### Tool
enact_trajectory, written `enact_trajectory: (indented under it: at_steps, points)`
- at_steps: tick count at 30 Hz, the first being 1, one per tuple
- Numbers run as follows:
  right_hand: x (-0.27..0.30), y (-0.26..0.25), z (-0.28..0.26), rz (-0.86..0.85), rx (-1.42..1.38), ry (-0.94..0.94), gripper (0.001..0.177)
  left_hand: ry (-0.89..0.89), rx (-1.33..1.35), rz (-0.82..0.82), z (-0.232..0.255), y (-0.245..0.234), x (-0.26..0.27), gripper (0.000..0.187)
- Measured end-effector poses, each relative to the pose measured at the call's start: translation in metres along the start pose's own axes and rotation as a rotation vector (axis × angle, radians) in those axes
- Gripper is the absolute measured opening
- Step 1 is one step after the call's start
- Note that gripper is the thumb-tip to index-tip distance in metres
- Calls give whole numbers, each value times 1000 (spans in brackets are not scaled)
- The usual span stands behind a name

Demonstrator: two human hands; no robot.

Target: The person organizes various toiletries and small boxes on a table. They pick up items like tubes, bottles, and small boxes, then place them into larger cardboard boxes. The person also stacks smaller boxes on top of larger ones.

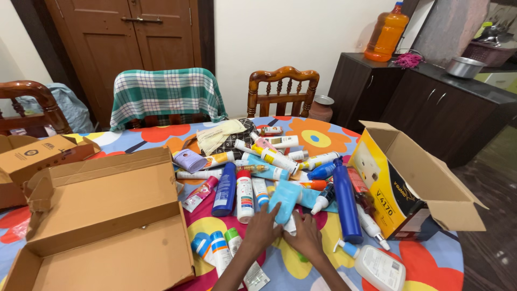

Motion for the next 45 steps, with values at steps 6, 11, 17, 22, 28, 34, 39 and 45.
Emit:
enact_trajectory:
  at_steps: [6, 11, 17, 22, 28, 34, 39, 45]
  points:
    - [-6, 51, 23, -154, -724, -117, 57, -181, -181, -331, 20, -16, 45, 96]
    - [30, 84, -37, -432, -1266, -134, 65, -219, -496, -512, 3, -36, 72, 75]
    - [52, 19, -65, -462, -512, -559, 56, -256, -630, -198, -7, -66, 74, 34]
    - [6, -34, -11, 266, -236, -220, 48, -168, -535, 11, -6, -44, 20, 13]
    - [-8, -39, 15, 411, 252, -5, 75, -264, -716, 102, -13, -19, -49, 21]
    - [-40, -28, 26, 374, 535, -57, 80, -322, -857, 2, -38, 13, -76, 13]
    - [-73, -30, 27, 192, 456, -103, 76, -112, -630, 112, -66, 23, -72, 14]
    - [-67, -48, 5, 93, 540, -264, 62, -53, -240, 220, -3, -90, -9, 30]
Point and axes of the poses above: each hand's wrist, its own x-axis away from the middle knuckle, its own y-axis out of the palm, z = x × y, the point moved 3 cm from there along -x, towards the middle knuckle, and after that the axes turned 12 degrees about -z, right-handed, at the moved point
